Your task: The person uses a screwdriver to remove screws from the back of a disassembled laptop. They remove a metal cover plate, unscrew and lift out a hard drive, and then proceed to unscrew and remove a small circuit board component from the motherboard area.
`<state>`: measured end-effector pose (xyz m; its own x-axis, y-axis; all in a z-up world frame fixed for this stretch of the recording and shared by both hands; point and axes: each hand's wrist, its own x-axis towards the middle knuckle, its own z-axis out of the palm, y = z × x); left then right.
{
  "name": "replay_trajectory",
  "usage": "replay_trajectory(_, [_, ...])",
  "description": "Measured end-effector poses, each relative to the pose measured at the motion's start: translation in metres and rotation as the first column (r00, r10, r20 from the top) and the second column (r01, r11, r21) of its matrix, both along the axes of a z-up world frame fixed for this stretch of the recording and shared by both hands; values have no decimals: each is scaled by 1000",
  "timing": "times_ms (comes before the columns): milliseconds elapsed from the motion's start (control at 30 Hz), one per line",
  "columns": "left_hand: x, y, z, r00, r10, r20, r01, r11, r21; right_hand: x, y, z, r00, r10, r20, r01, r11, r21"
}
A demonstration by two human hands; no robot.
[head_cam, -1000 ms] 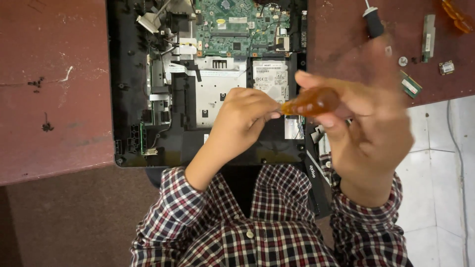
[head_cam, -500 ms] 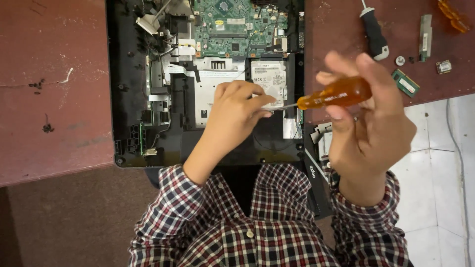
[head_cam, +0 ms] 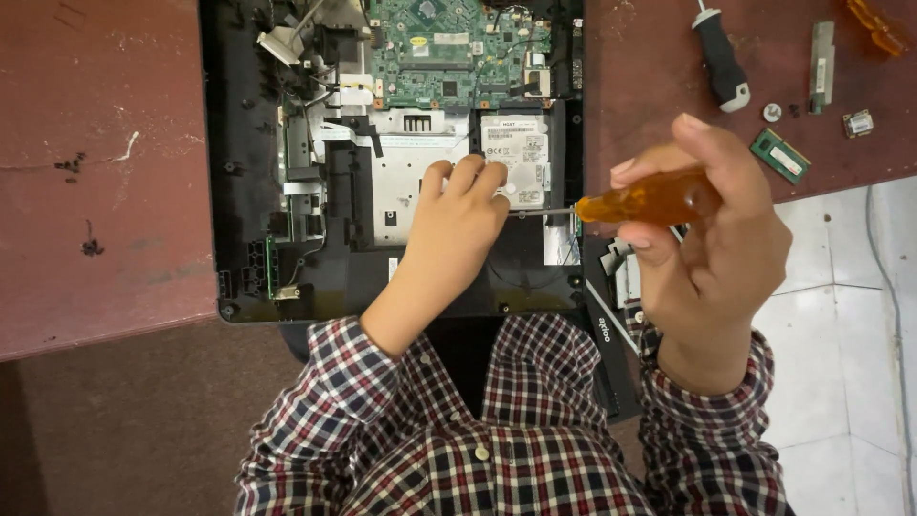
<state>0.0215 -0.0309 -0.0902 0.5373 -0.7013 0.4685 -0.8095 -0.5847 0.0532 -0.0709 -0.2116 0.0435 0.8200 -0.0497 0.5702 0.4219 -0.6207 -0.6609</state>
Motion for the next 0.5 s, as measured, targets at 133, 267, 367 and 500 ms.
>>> replay_trajectory(133, [0, -4, -2, 998, 14, 54, -17, 999, 47, -4, 0, -1, 1000, -18, 25, 18, 999, -28])
replay_trajectory(267, [0, -5, -1, 993, 11, 115, -14, 1000, 28, -8, -1, -6, 999, -31, 20, 28, 993, 111])
replay_trajectory(367, [0, -5, -1, 992, 17, 127, -17, 1000, -5, -9, -2, -9, 998, -60, 22, 56, 987, 149])
replay_trajectory(500, [0, -6, -5, 992, 19, 125, -20, 1000, 7, -12, -4, -9, 998, -58, 7, 56, 989, 139])
